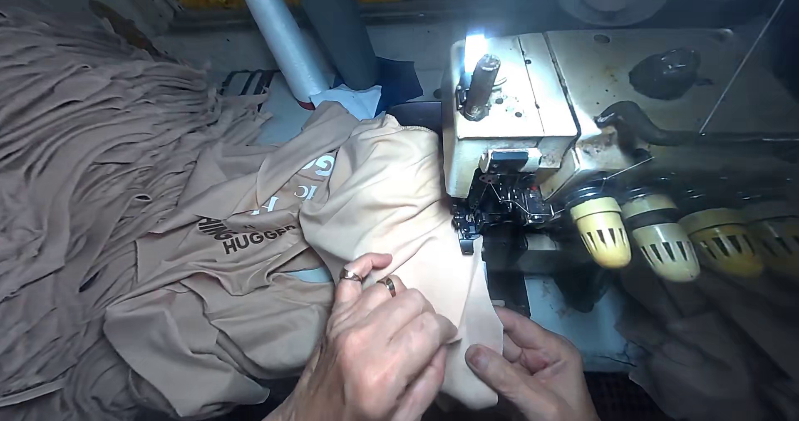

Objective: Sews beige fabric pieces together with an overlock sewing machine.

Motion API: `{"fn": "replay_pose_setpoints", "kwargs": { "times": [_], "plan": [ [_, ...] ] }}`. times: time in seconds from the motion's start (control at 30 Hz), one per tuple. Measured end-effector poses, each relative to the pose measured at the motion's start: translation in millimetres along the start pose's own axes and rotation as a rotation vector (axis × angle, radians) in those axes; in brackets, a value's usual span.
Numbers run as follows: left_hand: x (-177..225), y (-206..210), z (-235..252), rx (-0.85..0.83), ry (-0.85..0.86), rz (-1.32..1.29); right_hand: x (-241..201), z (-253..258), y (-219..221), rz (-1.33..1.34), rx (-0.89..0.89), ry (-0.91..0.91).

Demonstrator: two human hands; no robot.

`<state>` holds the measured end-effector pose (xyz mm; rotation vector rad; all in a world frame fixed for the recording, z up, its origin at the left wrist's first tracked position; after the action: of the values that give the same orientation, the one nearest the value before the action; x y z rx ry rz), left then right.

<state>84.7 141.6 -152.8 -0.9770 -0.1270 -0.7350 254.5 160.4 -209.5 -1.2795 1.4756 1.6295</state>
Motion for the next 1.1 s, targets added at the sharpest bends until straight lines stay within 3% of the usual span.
{"fn": "replay_pose_setpoints", "kwargs": {
  "times": [0.3,0.4,0.73,0.93,1.1],
  "plan": [
    [7.9,19.9,20.2,0.103,0.101,0.226,12.5,6.6,10.6,0.0,0.001,-0.066],
    [7.1,19.3,35.4,0.054,0.079,0.285,13.4,10.3,15.9,-0.025,0.004,-0.078],
    [3.4,22.3,32.8,0.055,0.092,0.249,11.6,7.4,19.0,0.009,0.072,-0.048],
    [6.2,19.9,32.7,0.014,0.134,0.284,7.8,10.5,27.7,-0.235,0.029,-0.196],
    [-16.0,9.3,42.0,0.088,0.019,0.215,6.3,18.0,49.7,-0.392,-0.134,-0.181]
  ]
}}
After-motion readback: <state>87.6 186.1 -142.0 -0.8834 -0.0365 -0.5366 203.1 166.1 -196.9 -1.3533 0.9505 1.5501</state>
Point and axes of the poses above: each hand's wrist, its own z-axis towards the middle knuckle, its own y-axis out of the palm, x = y × z, the point moved 5 cm from there along z, towards the middle knuckle, and after that the axes turned 5 degrees about x, right-handed, at the moved point
